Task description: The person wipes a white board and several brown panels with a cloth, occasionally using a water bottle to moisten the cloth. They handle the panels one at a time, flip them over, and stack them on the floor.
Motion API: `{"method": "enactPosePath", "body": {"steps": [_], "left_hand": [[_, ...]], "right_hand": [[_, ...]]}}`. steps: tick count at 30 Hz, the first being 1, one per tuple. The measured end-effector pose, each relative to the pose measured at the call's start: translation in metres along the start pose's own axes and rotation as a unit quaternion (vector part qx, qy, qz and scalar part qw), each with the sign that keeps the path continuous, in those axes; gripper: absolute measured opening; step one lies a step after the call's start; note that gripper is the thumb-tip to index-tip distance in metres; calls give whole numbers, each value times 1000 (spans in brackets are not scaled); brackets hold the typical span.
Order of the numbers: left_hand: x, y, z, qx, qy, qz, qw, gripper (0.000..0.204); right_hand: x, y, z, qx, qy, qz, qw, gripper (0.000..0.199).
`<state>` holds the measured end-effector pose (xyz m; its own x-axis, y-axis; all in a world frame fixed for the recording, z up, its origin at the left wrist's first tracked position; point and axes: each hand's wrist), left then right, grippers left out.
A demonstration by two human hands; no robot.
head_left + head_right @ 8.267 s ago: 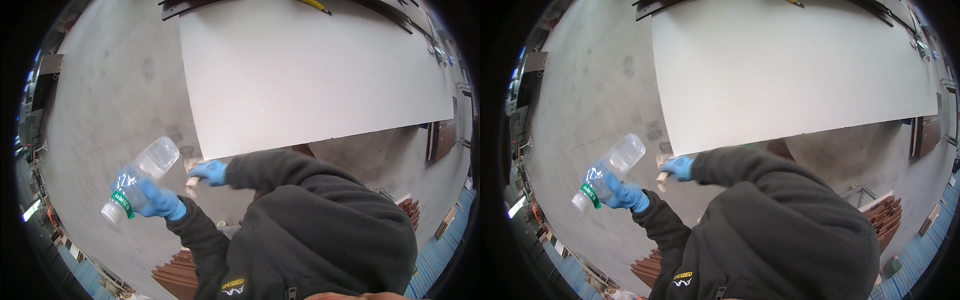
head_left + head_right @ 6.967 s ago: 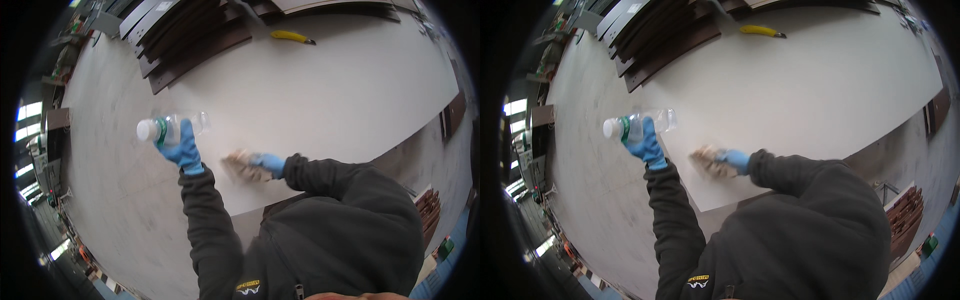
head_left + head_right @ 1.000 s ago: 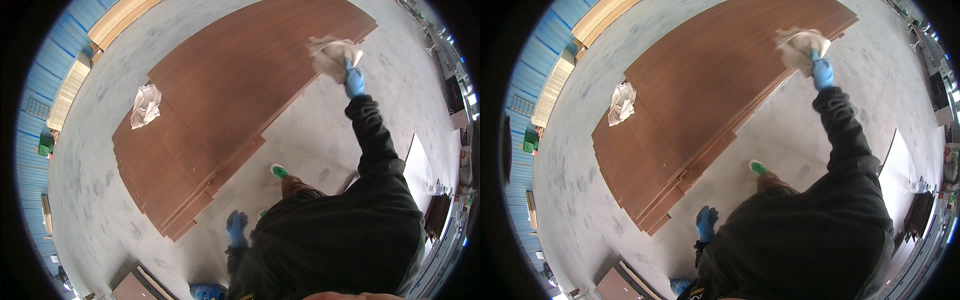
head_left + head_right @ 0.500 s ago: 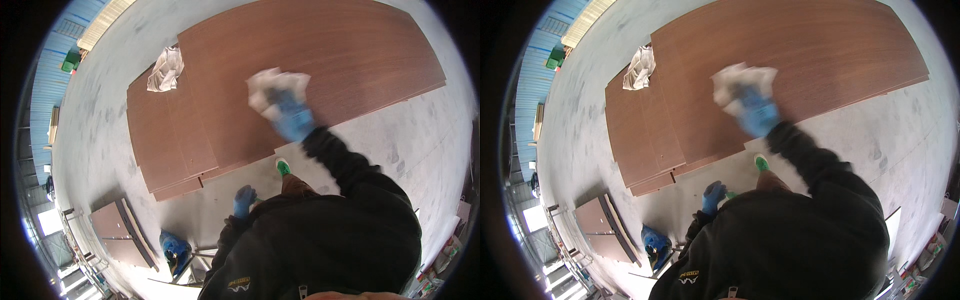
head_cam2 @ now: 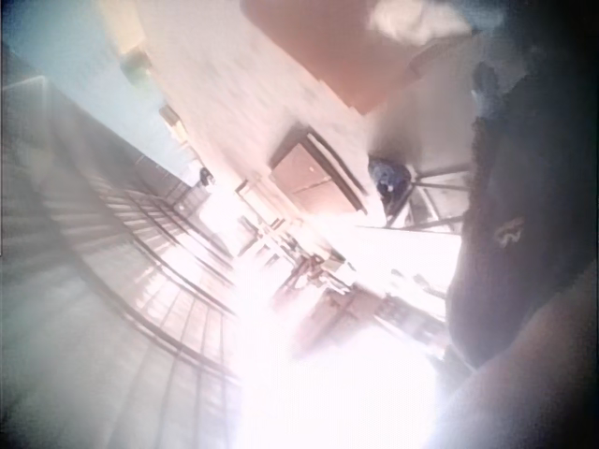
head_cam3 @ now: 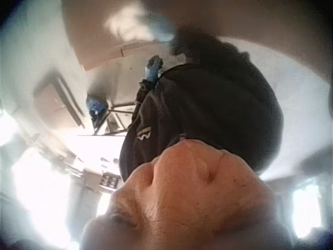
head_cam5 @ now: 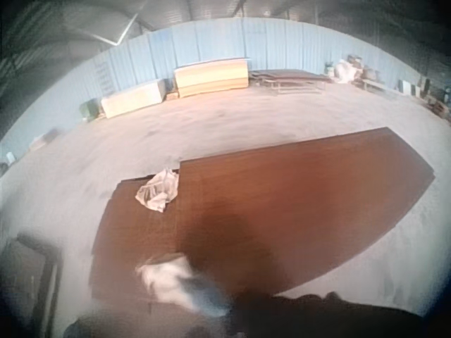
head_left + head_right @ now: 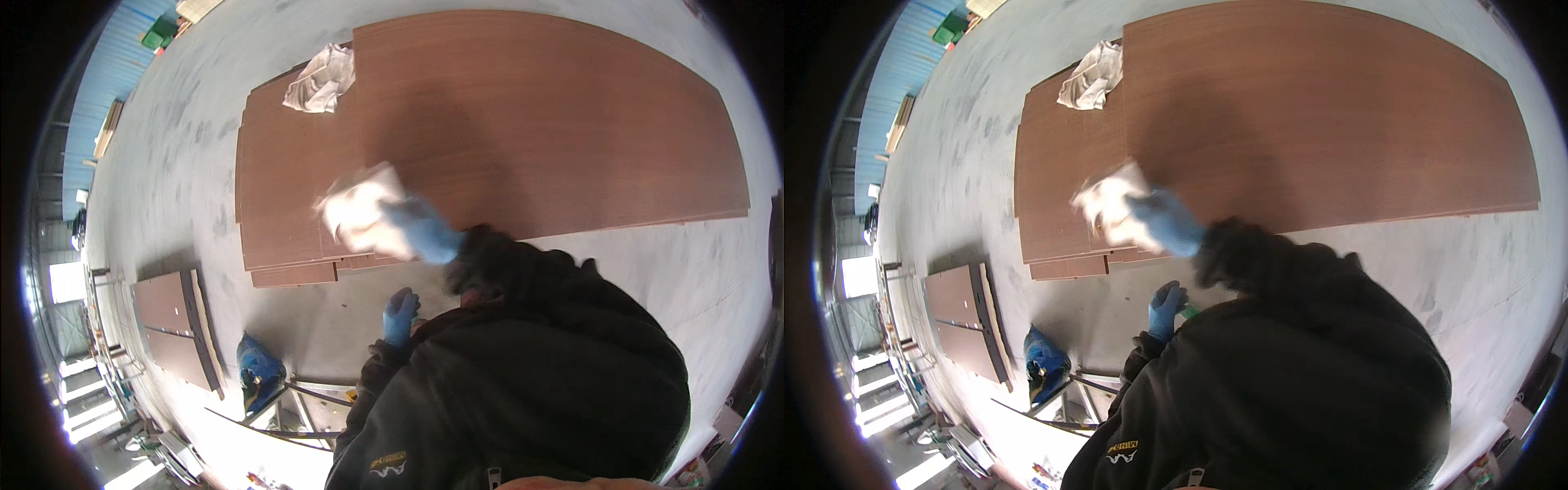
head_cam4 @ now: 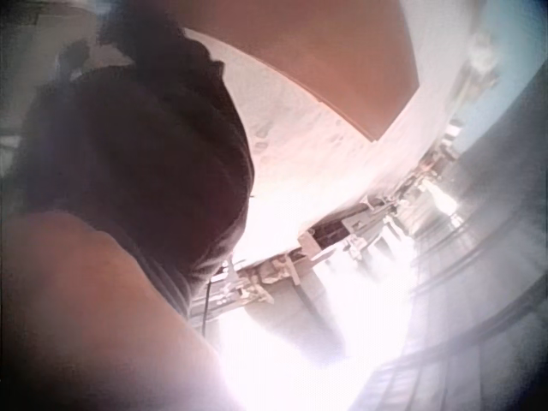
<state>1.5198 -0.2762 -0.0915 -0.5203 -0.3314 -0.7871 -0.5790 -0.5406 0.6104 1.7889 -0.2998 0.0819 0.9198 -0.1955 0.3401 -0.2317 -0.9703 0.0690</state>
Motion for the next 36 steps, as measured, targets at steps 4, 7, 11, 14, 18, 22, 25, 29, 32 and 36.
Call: {"method": "enactPosePath", "body": {"steps": [4, 7, 11, 14, 18, 22, 25, 29, 32, 36], "left_hand": [[-21, 5, 2, -31, 37, 19, 999, 41], [-9, -6, 12, -18, 22, 22, 999, 39], [9, -22, 26, 13, -8, 15, 1000, 37], [17, -34, 34, -11, 62, 72, 995, 37], [20, -68, 46, -42, 115, 107, 987, 37], [-14, -83, 67, -105, 53, 84, 989, 31], [-88, -59, 88, -127, -130, 29, 983, 20], [-210, -17, 99, -58, -343, -194, 917, 12], [-275, -53, 78, -165, -386, -337, 843, 17], [-308, -118, 32, -175, -496, -443, 726, 60]], "right_hand": [[58, 39, 9, 59, 657, 310, 685, 42], [57, 56, 35, 140, 887, 153, 413, 51], [35, 36, 86, 187, 893, 178, 369, 52], [41, -15, 108, 197, 884, 173, 387, 50], [88, -125, 104, 179, 899, 183, 356, 43], [131, -213, 98, 101, 894, 267, 346, 37], [141, -233, 104, 20, 955, 155, 250, 38], [138, -229, 110, 24, 942, 237, 237, 42], [135, -222, 105, 4, 931, 258, 257, 46], [131, -206, 96, 25, 917, 241, 318, 46]]}}
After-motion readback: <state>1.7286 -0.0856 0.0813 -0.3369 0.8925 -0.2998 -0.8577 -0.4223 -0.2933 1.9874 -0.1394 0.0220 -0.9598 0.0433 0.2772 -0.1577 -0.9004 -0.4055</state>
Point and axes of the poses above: each hand's wrist, its own y-axis away from the middle knuckle, its own z-axis out of the back of the hand, x = y × z, and after that the axes turned 13 degrees about -y, right-handed
